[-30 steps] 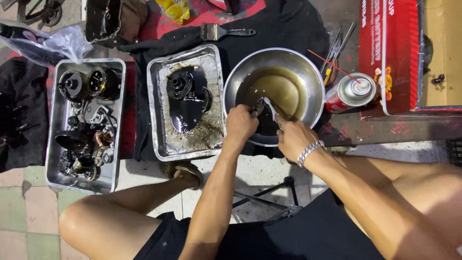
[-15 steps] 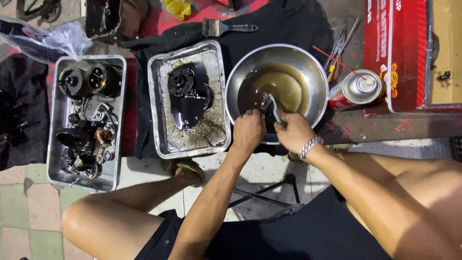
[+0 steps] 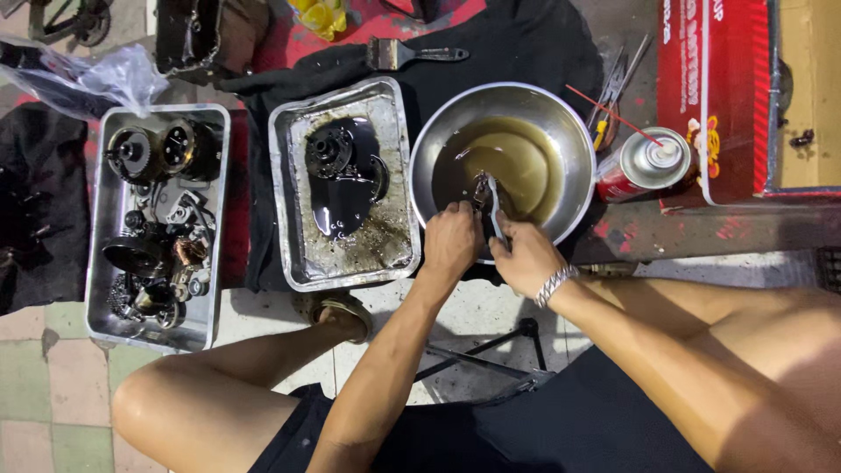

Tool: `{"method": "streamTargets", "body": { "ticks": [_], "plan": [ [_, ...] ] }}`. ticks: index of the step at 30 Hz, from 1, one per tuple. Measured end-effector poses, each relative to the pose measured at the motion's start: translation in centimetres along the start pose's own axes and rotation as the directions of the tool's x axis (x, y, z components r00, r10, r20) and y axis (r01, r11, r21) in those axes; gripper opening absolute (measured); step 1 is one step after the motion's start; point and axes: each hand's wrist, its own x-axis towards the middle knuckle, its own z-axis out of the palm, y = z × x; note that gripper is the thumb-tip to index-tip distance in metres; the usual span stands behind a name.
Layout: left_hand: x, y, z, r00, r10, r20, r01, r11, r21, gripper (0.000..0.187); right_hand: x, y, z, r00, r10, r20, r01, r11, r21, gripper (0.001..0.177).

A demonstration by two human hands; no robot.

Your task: The person scrubs a small mechanical part with a toothbrush, dipping it into a bowl of liquid and then scrubbing it in a metal tray. The person handles the part with both hands, rotating it to clean different surfaces.

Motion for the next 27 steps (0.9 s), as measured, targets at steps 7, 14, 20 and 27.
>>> {"method": "streamTargets", "body": {
  "ticks": [7,14,20,27],
  "plan": [
    [-0.2,0.2,-0.1,1.000,-0.020,-0.001,0.020,0.998,-0.058,0.024,0.1,-2.0,-0.7,0.979,0.189,0.078,-0.185,0.981,-0.057,0.054],
    [-0.7,0.6,-1.3,0.991,-0.083,-0.102,0.068,0.988,-0.140,0.025,-3.4,-5.0,-2.0,0.956,0.227,0.184,-0.121,0.881,-0.456,0.057],
    [0.0,0.9,-2.2,0.986,-0.132,-0.101,0.111,0.975,-0.192,0.020,-1.5,-3.6,-4.6,0.976,0.147,0.161,-0.059,0.888,-0.456,0.054],
    [0.2,0.2,-1.4,0.988,-0.133,-0.083,0.118,0.980,-0.162,0.016,-1.0,-3.5,-3.8,0.970,0.145,0.196,-0.033,0.876,-0.482,0.056]
  ]
}}
